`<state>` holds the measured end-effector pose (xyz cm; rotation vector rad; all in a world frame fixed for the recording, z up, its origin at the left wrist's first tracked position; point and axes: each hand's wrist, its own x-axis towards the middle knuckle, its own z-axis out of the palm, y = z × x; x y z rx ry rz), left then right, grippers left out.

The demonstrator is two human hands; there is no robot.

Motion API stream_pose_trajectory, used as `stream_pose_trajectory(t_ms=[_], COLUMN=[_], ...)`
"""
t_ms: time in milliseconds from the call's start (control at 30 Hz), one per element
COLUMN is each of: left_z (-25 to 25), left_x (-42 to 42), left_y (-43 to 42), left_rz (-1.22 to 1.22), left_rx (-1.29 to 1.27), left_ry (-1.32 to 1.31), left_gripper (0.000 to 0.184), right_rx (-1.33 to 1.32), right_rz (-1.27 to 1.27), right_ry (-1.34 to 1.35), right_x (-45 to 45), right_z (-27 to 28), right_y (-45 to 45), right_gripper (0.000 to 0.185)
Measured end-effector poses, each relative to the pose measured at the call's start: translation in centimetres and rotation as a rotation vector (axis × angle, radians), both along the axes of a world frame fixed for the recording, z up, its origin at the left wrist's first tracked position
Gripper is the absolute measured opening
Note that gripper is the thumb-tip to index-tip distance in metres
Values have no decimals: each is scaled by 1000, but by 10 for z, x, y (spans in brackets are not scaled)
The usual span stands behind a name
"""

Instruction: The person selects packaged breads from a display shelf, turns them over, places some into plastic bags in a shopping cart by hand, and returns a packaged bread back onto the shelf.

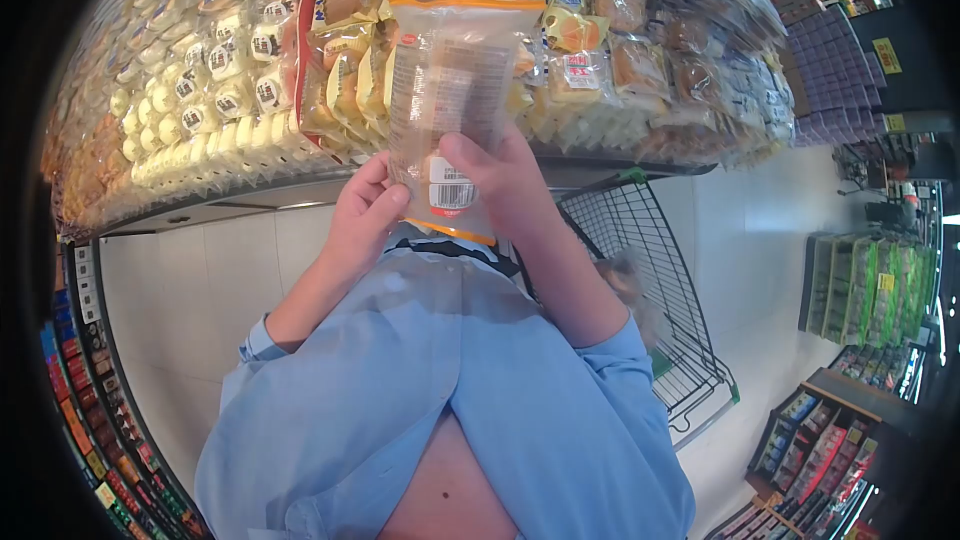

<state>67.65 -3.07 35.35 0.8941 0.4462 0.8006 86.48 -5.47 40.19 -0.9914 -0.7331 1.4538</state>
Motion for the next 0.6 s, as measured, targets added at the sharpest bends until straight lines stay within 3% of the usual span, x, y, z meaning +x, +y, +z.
stream_pose_trajectory(t_ms=[367,600], left_z=[-3,5], left_x=[4,17], left_y=[-1,2], left_rz=[-159,194], left_rx=[-90,240], left_ry=[-13,250], left_gripper=[37,44], right_rx=[87,157], right_rz=[81,-5], right_ry=[-10,-134], right_x=[11,11], right_z=[-10,-15], right_y=[-5,4], right_gripper=[45,60])
